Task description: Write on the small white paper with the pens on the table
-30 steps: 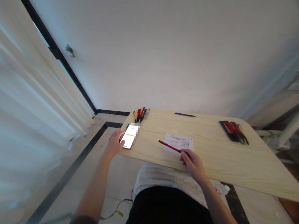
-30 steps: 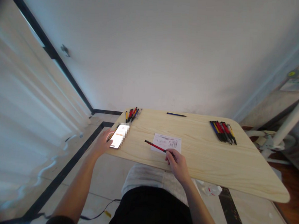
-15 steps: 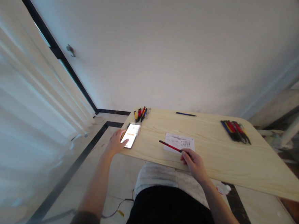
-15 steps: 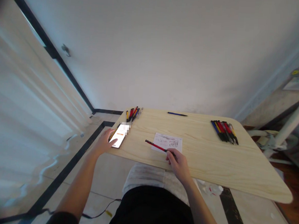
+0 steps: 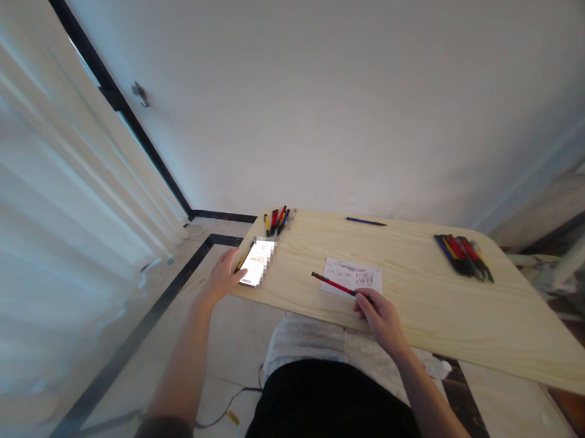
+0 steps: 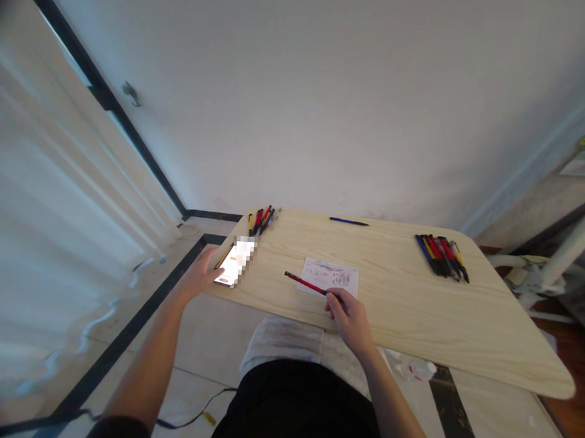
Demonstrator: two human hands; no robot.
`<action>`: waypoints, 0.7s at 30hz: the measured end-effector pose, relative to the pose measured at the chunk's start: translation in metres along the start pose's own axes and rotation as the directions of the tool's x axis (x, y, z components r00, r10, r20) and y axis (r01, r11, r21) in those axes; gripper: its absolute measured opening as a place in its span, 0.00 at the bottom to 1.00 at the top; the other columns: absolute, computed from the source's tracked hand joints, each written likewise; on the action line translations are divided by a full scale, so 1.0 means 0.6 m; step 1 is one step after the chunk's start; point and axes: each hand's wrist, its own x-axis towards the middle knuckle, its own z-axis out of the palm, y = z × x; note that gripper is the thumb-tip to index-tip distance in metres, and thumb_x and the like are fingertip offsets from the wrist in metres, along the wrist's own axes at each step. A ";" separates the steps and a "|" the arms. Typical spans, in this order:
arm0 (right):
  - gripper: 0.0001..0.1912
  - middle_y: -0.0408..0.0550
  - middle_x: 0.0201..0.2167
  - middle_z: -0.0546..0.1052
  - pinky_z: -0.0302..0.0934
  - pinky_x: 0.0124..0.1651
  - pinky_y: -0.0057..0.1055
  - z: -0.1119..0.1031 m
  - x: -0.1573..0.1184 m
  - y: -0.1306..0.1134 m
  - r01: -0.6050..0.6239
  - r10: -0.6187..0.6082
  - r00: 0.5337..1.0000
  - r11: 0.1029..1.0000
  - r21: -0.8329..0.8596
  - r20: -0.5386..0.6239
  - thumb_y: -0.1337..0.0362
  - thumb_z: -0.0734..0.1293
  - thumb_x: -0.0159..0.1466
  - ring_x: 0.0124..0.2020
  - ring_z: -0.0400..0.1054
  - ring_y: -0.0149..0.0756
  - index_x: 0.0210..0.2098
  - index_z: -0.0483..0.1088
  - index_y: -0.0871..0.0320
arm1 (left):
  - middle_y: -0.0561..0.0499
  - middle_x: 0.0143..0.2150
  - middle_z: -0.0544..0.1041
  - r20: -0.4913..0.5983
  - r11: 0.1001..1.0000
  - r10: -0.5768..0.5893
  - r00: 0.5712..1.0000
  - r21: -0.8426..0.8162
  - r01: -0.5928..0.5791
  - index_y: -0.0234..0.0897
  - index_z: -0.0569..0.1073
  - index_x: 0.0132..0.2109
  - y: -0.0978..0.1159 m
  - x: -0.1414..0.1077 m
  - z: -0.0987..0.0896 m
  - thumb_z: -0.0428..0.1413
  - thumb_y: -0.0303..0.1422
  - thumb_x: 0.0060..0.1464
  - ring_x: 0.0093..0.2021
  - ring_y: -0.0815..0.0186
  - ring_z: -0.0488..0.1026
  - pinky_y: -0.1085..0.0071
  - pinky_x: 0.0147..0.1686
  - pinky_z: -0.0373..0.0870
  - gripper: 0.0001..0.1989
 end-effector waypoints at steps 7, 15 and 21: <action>0.17 0.46 0.22 0.71 0.58 0.24 0.26 0.000 -0.001 0.003 0.004 -0.004 1.000 1.000 0.012 0.001 0.54 0.58 0.60 0.21 0.62 0.31 0.38 0.67 0.61 | 0.42 0.56 0.60 0.037 1.000 -0.019 0.999 0.011 0.019 0.37 0.57 0.56 -0.001 0.008 0.023 0.52 0.41 0.46 0.57 0.52 0.55 0.55 0.52 0.54 0.30; 0.18 0.46 0.22 0.71 0.59 0.24 0.27 0.001 -0.001 0.002 -0.002 0.002 1.000 1.000 -0.005 -0.010 0.52 0.57 0.60 0.20 0.63 0.31 0.37 0.67 0.60 | 0.40 0.56 0.59 0.038 0.996 -0.083 0.996 0.042 0.081 0.35 0.56 0.57 -0.003 0.028 0.014 0.51 0.46 0.46 0.57 0.53 0.55 0.57 0.53 0.54 0.33; 0.17 0.45 0.22 0.71 0.59 0.24 0.27 0.001 -0.001 0.003 0.003 -0.003 1.000 1.000 0.010 -0.007 0.53 0.58 0.60 0.21 0.63 0.31 0.38 0.67 0.60 | 0.40 0.59 0.56 0.106 0.999 -0.043 0.993 0.034 0.040 0.36 0.53 0.58 -0.021 0.012 0.007 0.51 0.49 0.45 0.58 0.53 0.53 0.57 0.53 0.52 0.37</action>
